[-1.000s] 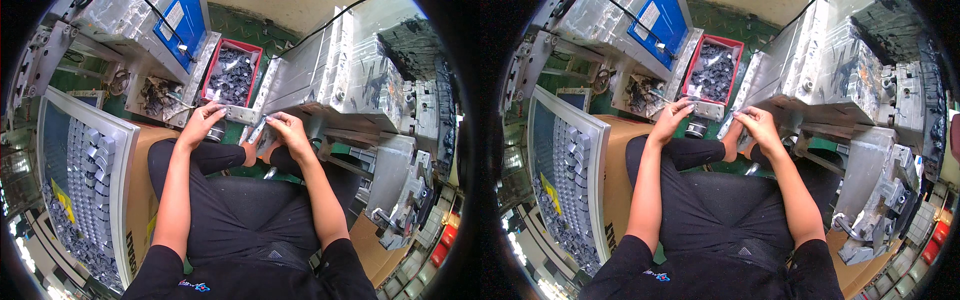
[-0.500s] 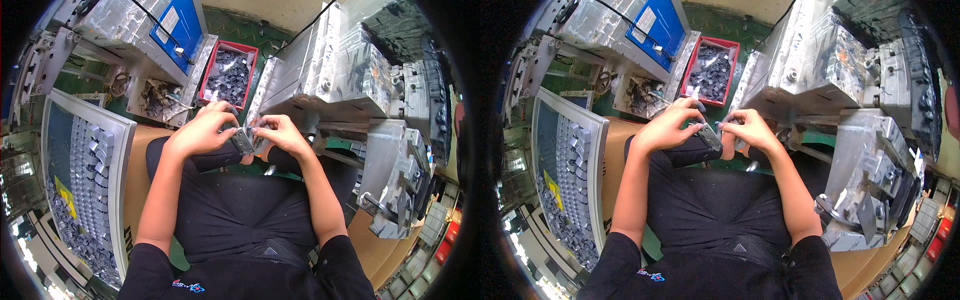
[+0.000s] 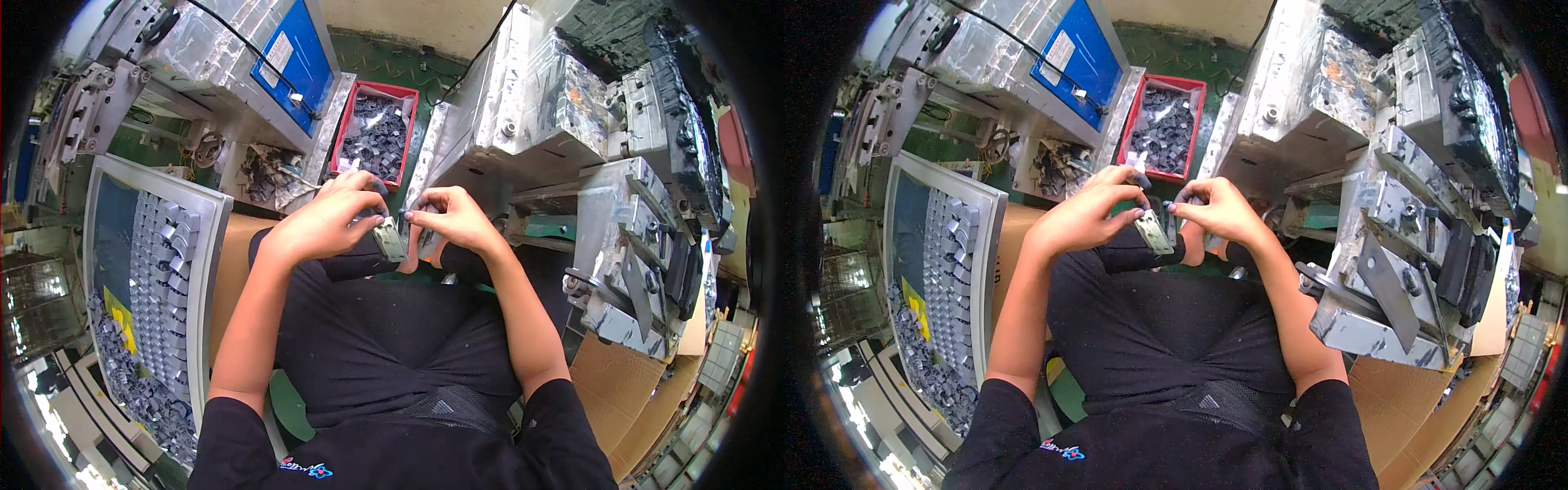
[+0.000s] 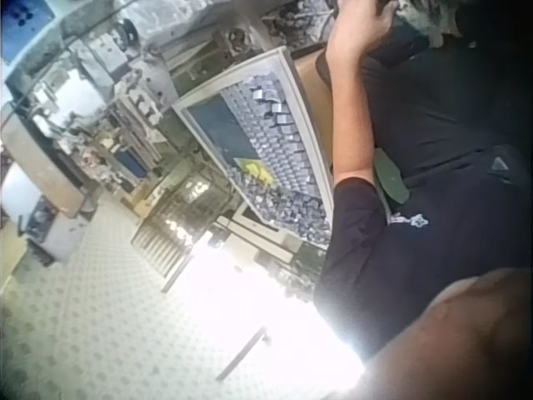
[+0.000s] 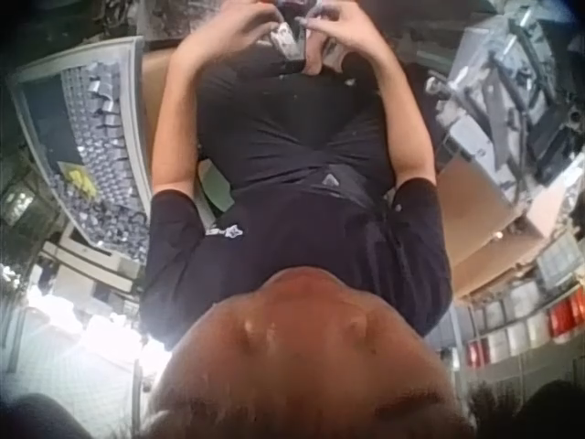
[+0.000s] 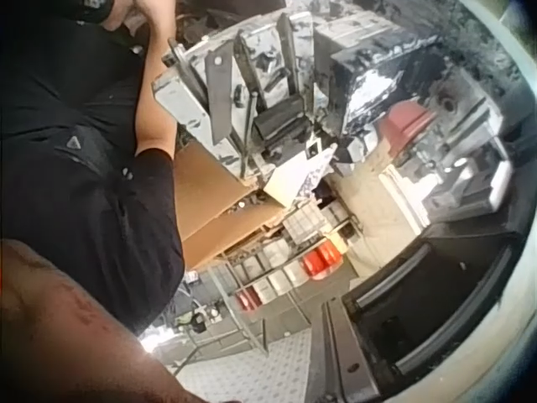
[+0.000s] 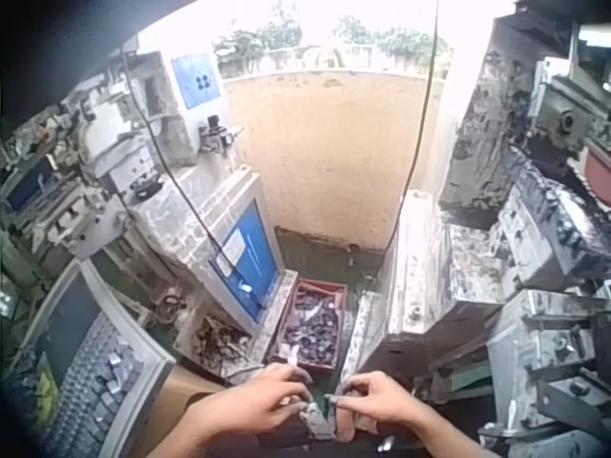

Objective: Manually assemble and inspect small mechanical parts at a printing shop workstation.

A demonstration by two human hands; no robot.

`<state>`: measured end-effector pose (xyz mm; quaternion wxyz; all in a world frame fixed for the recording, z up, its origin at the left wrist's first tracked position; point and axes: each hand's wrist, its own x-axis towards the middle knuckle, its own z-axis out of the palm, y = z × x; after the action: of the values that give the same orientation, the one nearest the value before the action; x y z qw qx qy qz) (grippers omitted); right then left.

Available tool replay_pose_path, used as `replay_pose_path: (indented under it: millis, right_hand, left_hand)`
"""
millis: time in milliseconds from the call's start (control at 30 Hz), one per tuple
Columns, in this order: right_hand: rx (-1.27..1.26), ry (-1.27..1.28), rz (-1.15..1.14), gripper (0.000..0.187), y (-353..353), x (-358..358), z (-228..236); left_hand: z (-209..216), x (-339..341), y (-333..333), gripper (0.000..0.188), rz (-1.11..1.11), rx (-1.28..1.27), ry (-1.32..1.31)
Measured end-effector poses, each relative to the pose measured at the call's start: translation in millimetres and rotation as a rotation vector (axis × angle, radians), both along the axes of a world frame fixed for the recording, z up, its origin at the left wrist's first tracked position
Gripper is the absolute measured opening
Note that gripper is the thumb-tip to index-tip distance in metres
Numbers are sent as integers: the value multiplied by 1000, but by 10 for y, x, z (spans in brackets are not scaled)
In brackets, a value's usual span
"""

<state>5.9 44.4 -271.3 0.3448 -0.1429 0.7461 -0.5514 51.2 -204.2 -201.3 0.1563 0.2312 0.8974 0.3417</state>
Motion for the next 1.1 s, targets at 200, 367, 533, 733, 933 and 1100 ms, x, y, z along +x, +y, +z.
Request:
replay_pose_path:
  millis: [200, 367, 533, 733, 933, 1100]
  right_hand:
    - [-128, -118, 32, 20, 12, 33, 84]
    - [-186, -99, -14, 21, 52, 28, -16]
    - [-232, -55, -32, 13, 42, 28, -24]
    - [-238, -33, 3, 13, 40, 54, 50]
    - [-221, -189, -26, 21, -85, 120, 102]
    - [-132, -172, 9, 26, -85, 209, -87]
  left_hand:
    - [83, -68, 150, 20, -53, -68, 135]
    - [149, -103, 231, 19, -40, -84, 203]
    - [117, -66, 271, 16, 15, -61, 317]
    - [-52, 85, 246, 20, 140, -15, 479]
    - [-337, 337, 250, 16, 420, 160, 359]
    - [-803, 526, 301, 21, 561, 232, 394]
